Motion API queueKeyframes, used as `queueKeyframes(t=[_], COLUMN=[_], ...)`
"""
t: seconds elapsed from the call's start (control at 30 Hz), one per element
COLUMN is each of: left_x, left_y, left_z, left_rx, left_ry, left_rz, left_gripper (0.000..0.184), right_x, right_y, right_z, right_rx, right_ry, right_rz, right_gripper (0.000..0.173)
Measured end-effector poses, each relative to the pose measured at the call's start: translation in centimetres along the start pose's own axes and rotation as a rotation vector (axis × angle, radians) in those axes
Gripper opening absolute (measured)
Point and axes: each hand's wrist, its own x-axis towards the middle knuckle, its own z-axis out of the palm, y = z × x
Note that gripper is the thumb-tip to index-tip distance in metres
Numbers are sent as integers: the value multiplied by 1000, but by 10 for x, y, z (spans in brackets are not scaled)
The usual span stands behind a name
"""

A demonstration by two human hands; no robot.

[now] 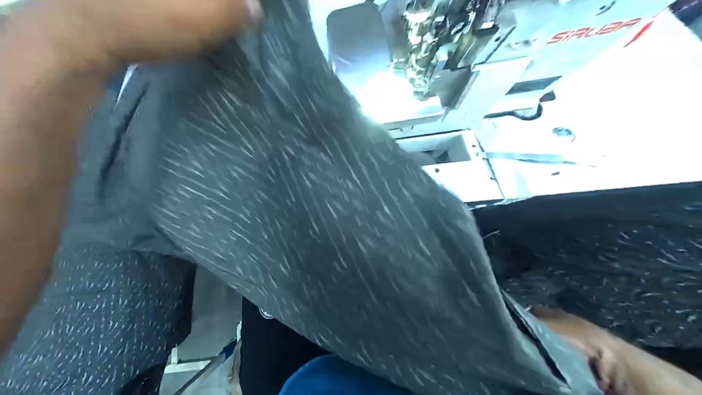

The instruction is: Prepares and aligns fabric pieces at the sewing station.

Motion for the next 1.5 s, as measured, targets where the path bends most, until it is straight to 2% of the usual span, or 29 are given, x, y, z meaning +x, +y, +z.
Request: queueKeyframes(t=[0.03,0.07,0.13,0.17,0.23,0.27,0.37,0.43,0.53,0.6,0.67,0.77,0.87,0.93,1.03,1.13,1.23,1.43,1.5], left_x=[4,6,6,5,5,6,7,0,-7,-12,-15,-21,-21,-20,-18,-14,-13,-13,-14], left_y=[0,8,30,38,50,54,60,64,66,68,71,72,75,78,81,81,80,81,82], left_z=[22,47,88,101,117,121,124,123,120,118,117,120,125,127,127,127,127,126,126], left_rx=[-145,-261,-391,-401,-355,-333,-305,-295,-288,-245,-172,-93,-77,-73,-125,-172,-214,-190,-192], left_ry=[-96,-191,-312,-332,-352,-351,-327,-300,-256,-215,-169,-142,-120,-119,-116,-129,-137,-112,-116], left_rz=[203,336,417,420,422,430,462,476,478,492,510,508,526,523,515,494,472,433,427], left_gripper=[22,17,12,12,13,13,12,12,13,13,14,13,16,18,12,12,12,12,11], right_x=[-18,-32,-43,-41,-22,-3,64,103,147,163,167,165,163,160,154,153,155,156,158], right_y=[20,37,72,85,87,77,32,11,-10,-16,-16,-12,-11,-12,-19,-17,-16,-13,-12], right_z=[-1,1,8,12,31,34,30,23,13,14,19,26,26,25,20,10,7,7,9], right_rx=[72,19,-373,-593,-952,-1026,-888,-680,-239,-74,-90,-167,-218,-164,34,152,192,223,203], right_ry=[39,141,328,419,642,749,933,897,658,585,680,812,853,834,684,589,581,511,546], right_rz=[146,322,580,594,400,253,-151,-303,-389,-431,-499,-573,-608,-603,-527,-472,-444,-432,-459], right_gripper=[20,18,21,28,34,34,28,30,36,25,11,11,10,14,24,16,10,15,12])
